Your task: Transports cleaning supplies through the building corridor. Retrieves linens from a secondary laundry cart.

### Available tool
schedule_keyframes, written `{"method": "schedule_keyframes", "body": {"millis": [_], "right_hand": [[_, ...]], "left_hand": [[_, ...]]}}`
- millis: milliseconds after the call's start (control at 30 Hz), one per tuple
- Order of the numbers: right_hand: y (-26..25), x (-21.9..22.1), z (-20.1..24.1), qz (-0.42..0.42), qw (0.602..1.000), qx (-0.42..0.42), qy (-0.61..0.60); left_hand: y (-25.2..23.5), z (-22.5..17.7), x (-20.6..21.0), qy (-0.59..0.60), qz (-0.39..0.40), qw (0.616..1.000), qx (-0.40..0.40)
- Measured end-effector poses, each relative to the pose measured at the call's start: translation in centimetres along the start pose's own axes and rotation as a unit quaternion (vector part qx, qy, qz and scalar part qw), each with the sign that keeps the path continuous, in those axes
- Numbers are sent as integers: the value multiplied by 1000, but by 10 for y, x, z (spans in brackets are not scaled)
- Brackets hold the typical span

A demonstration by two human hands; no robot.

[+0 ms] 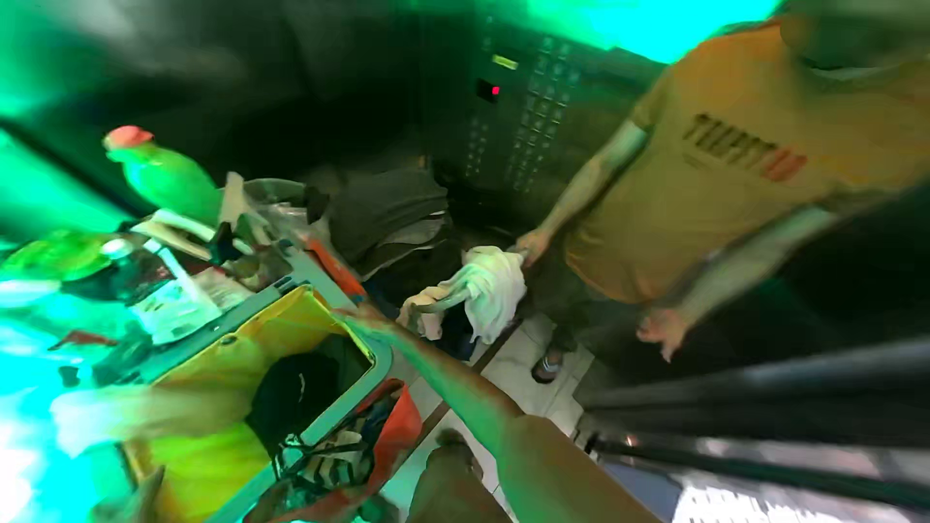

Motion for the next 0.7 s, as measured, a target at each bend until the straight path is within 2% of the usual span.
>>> {"method": "schedule_keyframes", "body": {"millis": [67,133,267,533,700], "right_hand": [[7,-2,-4,16,1000,-15,-17],[20,-10,-9,25,999,-27,31],[34,-12,-45,28,994,-38,96],[90,-39,-78,46,988,-42,138],[131,-68,-104,42,986,-86,138]], "left_hand": [[-16,33,-9,9,-74,997,-16],[-7,36,-2,7,-115,993,-33],[34,23,13,6,-138,988,-66],[108,59,49,7,-204,973,-110],[187,69,89,-54,-230,959,-155]]}}
Point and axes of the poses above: each hand's wrist, its own y-axis away from the middle knuckle, its own x-axis out of the palm, z = x × y, the point moved 5 cm from there along -y, towards the middle knuckle, and after that the axes turned 5 degrees about z, right-handed, at the moved point
